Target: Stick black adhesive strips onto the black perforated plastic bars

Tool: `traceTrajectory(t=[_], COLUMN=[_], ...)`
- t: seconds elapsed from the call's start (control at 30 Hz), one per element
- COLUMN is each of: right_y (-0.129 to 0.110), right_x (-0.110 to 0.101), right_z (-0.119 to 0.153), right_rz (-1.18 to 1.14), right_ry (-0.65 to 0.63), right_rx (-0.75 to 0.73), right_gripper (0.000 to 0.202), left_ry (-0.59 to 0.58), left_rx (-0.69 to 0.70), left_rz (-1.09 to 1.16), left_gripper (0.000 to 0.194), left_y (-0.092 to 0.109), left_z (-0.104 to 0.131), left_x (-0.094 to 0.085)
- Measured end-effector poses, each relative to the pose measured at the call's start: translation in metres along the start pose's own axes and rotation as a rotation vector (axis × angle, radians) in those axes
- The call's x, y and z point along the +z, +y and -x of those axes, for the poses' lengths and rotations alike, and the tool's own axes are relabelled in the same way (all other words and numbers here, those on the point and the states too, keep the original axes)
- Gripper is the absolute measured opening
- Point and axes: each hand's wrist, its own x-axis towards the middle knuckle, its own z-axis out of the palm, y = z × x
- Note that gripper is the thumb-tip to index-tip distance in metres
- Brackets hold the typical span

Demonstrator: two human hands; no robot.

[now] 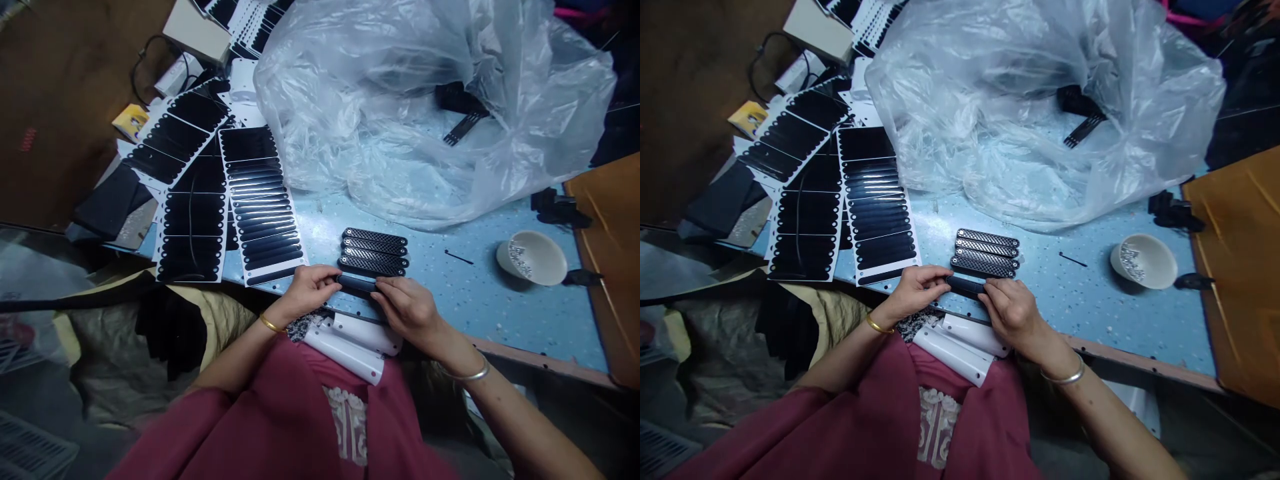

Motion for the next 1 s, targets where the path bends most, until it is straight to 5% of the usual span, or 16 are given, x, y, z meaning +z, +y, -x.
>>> traceTrajectory(t=[0.73, 1.0], right_y=[-0.002, -0.003], right_x=[0.003, 0.0], right_z=[-0.006, -0.007], right_rz=[-0.025, -0.078], right_ry=[-0.069, -0.042], right_rx=[0.05, 0.091], right_gripper=[0.017, 0.015], left_ry=[-0.006, 0.081], left_rx=[0.013, -0.111], left_rz=[-0.046, 0.064], left_gripper=[0.024, 0.02], left_y=[0.002, 0.004], left_z=[-0.001, -0.002], left_x=[-0.001, 0.009])
